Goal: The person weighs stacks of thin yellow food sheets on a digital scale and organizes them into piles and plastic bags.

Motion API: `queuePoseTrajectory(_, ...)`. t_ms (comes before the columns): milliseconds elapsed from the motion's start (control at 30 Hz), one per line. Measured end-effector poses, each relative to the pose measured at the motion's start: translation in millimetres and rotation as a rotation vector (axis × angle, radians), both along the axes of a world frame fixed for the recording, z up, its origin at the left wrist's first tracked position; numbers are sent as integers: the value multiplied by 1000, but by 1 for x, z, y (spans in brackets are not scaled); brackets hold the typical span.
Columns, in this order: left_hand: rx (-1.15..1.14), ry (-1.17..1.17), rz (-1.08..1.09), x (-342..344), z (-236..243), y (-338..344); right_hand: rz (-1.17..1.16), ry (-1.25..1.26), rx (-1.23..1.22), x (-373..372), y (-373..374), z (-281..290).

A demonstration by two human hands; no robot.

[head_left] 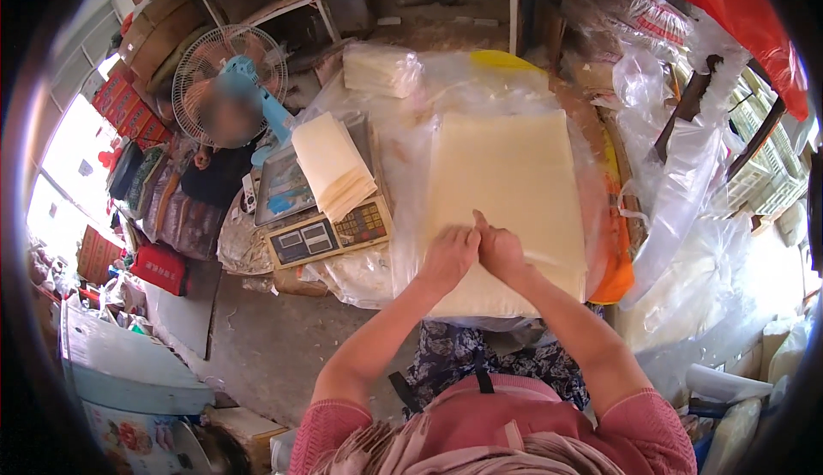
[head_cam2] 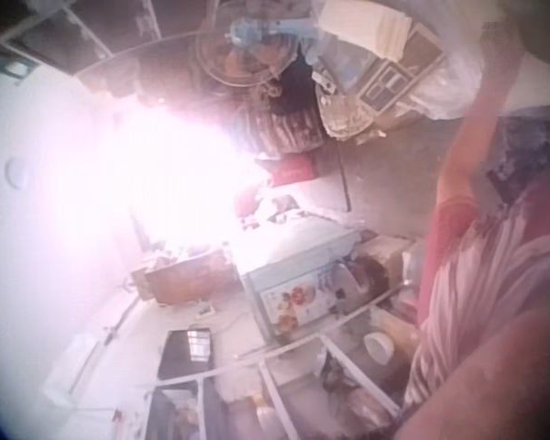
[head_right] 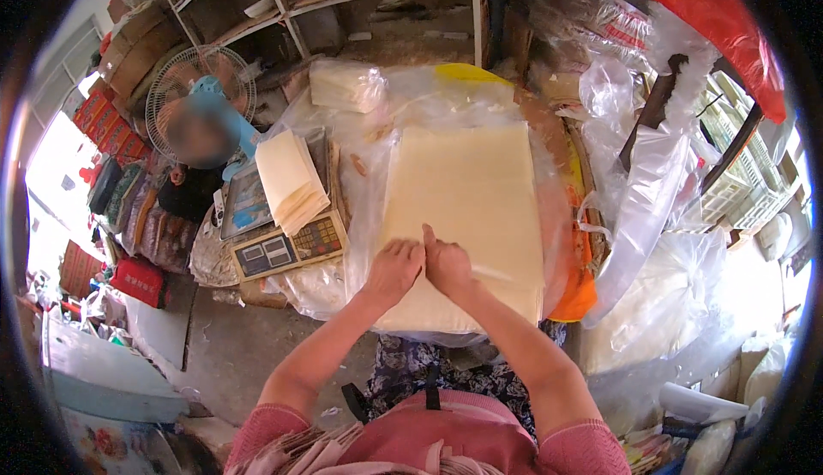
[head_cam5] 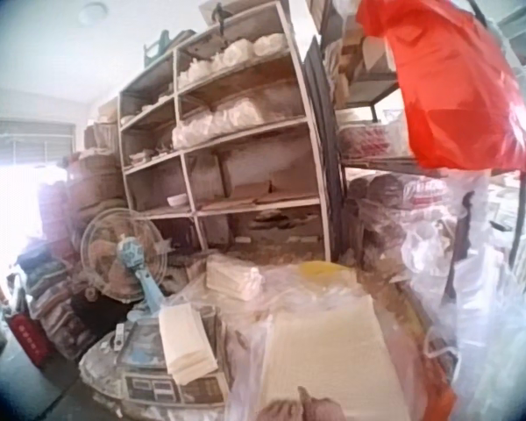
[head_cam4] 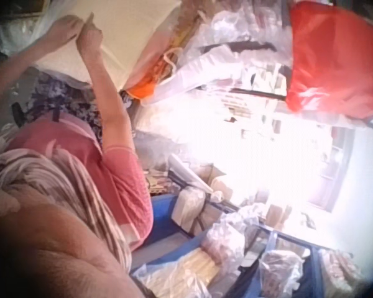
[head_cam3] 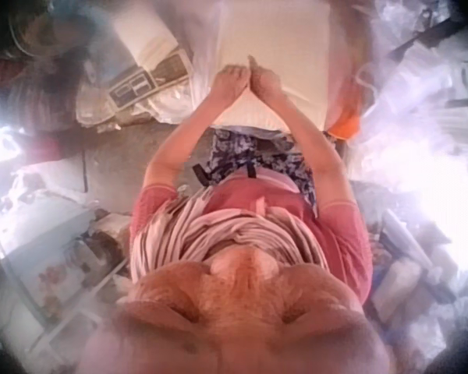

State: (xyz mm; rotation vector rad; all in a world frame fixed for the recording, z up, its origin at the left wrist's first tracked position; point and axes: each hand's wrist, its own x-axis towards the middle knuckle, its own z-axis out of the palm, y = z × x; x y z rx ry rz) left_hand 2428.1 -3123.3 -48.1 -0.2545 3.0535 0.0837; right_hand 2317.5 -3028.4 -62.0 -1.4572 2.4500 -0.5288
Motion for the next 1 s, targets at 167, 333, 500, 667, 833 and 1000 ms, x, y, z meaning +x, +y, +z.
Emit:
queuePoseTrajectory(167, 642, 1138, 644, 24, 0, -11, 214, 208, -665, -13, 52, 70)
queuePoseTrajectory(333, 486, 927, 316, 57, -76, -22, 417, 127, -532, -22, 113, 25)
queuePoseTrajectory(500, 611, 578, 28, 72, -87, -21, 233, -518, -431, -46, 156, -50)
queuePoseTrajectory(667, 1162, 710, 575, 43, -64, -2, -431, -936, -324, -61, 139, -62)
queuePoseTrajectory(833, -89, 474, 417, 13, -60, 16, -408, -576, -298, -71, 116, -65)
queuePoseTrajectory(1000, 52, 243, 159, 16, -78, 23, -435, -288, -216, -52, 103, -26)
